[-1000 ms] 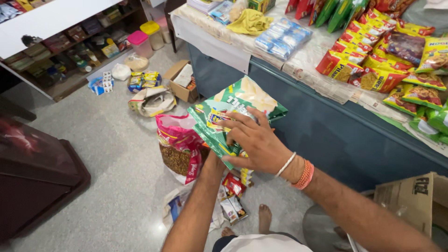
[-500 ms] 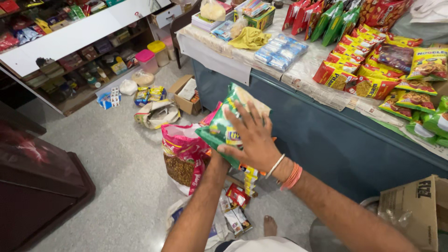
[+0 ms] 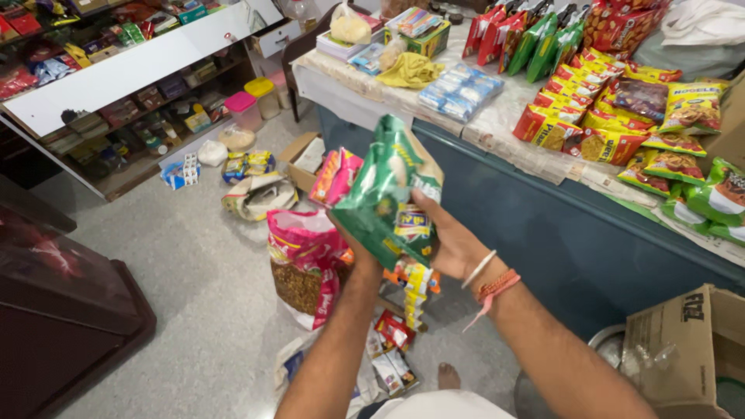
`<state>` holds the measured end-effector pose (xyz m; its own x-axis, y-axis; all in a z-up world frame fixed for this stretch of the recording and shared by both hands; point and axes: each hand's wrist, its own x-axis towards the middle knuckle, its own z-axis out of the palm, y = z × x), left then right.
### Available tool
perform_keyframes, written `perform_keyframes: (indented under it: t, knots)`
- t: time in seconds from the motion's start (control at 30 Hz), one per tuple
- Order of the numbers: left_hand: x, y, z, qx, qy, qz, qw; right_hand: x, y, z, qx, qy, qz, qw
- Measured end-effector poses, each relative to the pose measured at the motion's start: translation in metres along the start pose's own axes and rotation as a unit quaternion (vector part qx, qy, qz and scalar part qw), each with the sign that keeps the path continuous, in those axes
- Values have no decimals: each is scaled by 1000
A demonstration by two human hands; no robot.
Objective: The person organizes snack packets on a cluttered counter and hangs some on a wall display. They pick up various packets, arrange them in rows, and hang several on hooks, handling items one at a time.
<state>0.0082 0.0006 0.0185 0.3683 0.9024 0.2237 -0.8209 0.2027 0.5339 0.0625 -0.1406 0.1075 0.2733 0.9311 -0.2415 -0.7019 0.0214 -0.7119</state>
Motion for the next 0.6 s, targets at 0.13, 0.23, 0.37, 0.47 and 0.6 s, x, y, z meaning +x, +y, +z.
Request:
perform_keyframes:
  t: [0.13,0.23,0.37,0.47,0.6]
  knots:
    - [12,7,-1,330,1,239,913,-2,0,-18,31,14,4,999]
    - [15,21,-4,312,-31,135,940,-1,-2,-23,23,15,-50,998]
    - [12,42,-9,279,-45,16,959,-12,-11,-31,-103,0,-121,987]
    - [10,54,-16,196,-72,-71,975,-18,-17,-34,-176,-6,-162,971]
    - [8,55,-29,252,-105,-127,954,-17,-19,-37,-30,-21,-103,994]
